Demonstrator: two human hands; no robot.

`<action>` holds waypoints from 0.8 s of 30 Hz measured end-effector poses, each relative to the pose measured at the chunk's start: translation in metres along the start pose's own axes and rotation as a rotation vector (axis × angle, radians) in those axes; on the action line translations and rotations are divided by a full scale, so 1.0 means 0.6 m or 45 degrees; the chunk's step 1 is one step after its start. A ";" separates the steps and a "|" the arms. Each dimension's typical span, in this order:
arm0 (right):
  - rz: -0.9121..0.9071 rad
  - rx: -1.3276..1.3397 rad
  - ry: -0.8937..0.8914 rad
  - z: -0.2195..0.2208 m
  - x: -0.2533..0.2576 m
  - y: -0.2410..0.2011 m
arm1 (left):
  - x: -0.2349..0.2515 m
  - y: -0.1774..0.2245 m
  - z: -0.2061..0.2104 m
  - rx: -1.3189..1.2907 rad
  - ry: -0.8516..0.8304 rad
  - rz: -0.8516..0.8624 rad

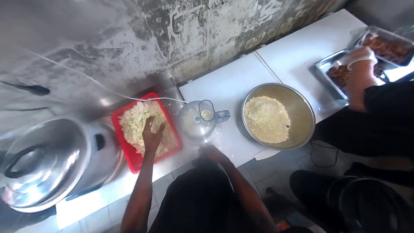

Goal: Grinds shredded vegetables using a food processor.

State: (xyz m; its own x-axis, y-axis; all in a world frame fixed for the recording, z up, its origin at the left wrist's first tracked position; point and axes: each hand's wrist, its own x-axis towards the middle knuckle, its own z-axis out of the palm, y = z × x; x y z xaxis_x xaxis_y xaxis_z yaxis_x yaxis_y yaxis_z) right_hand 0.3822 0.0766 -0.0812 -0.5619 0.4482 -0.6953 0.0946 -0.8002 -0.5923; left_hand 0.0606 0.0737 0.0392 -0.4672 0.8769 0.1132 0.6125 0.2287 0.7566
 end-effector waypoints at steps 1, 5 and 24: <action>-0.003 0.059 -0.037 -0.003 0.004 0.006 | 0.001 0.047 0.009 -0.212 -0.046 0.104; -0.010 0.156 -0.084 -0.007 0.014 0.023 | 0.023 0.212 0.043 -0.693 -0.356 0.557; -0.079 -0.505 0.438 0.044 -0.010 -0.014 | 0.048 0.251 0.128 -1.207 -0.591 0.367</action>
State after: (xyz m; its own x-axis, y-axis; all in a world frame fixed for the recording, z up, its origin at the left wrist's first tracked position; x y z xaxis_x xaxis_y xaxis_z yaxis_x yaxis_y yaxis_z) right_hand 0.3628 0.0699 -0.0614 -0.2803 0.6484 -0.7078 0.4111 -0.5853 -0.6989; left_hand 0.1881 0.1656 0.1069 0.0228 0.9648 0.2621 -0.1722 -0.2544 0.9516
